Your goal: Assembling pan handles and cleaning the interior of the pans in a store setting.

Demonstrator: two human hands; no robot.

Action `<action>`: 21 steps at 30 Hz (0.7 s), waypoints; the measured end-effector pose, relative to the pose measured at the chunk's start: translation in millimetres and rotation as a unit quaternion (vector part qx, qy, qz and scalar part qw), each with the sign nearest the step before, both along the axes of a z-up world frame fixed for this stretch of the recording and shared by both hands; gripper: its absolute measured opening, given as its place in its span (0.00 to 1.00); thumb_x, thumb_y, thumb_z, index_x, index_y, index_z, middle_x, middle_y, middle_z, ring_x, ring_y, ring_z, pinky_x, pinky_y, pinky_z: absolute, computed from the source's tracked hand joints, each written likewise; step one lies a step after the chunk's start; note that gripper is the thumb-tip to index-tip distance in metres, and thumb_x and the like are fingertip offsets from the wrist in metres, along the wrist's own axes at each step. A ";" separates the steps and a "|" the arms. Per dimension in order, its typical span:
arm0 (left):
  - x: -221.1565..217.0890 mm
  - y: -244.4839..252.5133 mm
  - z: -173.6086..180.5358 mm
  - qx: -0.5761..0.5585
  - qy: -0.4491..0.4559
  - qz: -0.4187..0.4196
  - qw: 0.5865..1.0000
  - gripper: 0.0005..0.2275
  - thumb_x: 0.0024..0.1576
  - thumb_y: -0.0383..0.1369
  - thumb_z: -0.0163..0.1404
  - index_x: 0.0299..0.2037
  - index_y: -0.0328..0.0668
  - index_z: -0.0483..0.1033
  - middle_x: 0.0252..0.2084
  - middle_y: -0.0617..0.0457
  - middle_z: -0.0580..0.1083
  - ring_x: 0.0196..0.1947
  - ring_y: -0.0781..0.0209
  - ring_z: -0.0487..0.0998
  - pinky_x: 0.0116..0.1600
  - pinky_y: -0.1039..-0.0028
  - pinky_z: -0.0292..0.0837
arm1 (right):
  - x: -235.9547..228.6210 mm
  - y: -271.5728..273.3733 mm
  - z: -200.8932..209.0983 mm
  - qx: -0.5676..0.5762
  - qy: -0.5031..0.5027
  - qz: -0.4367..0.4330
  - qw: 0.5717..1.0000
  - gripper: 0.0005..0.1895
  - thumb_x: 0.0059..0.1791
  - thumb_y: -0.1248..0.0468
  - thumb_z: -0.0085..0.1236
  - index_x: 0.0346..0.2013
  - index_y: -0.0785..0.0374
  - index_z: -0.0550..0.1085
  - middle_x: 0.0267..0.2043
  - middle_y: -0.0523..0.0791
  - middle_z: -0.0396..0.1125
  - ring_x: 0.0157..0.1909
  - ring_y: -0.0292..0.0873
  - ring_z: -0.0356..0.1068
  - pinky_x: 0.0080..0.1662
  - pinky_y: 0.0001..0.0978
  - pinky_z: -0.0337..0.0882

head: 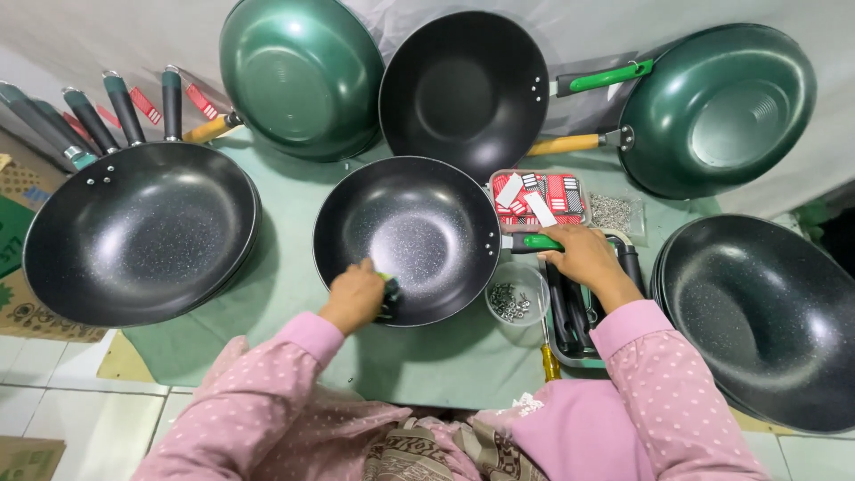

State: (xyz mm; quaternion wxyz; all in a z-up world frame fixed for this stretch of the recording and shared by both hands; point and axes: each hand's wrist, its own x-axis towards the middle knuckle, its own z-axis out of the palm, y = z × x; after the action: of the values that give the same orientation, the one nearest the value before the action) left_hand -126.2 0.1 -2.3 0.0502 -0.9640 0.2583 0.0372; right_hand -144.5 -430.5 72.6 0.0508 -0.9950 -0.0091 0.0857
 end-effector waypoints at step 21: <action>72.8 -129.9 -38.3 -0.161 -0.194 -0.007 0.968 0.11 0.60 0.28 0.47 0.45 0.41 0.83 0.46 0.39 0.77 0.43 0.42 0.77 0.38 0.58 0.77 | -5.1 6.4 5.2 0.003 -0.019 -0.006 1.000 0.24 0.50 0.45 0.55 0.62 0.35 0.71 0.59 0.46 0.71 0.68 0.49 0.65 0.62 0.49 0.63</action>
State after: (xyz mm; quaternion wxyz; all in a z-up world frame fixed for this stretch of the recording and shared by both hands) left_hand -53.4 -129.7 -40.6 -0.0559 -0.9464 0.2530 -0.1927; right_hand -149.6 -424.1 77.8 0.0543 -0.9963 -0.0041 0.0668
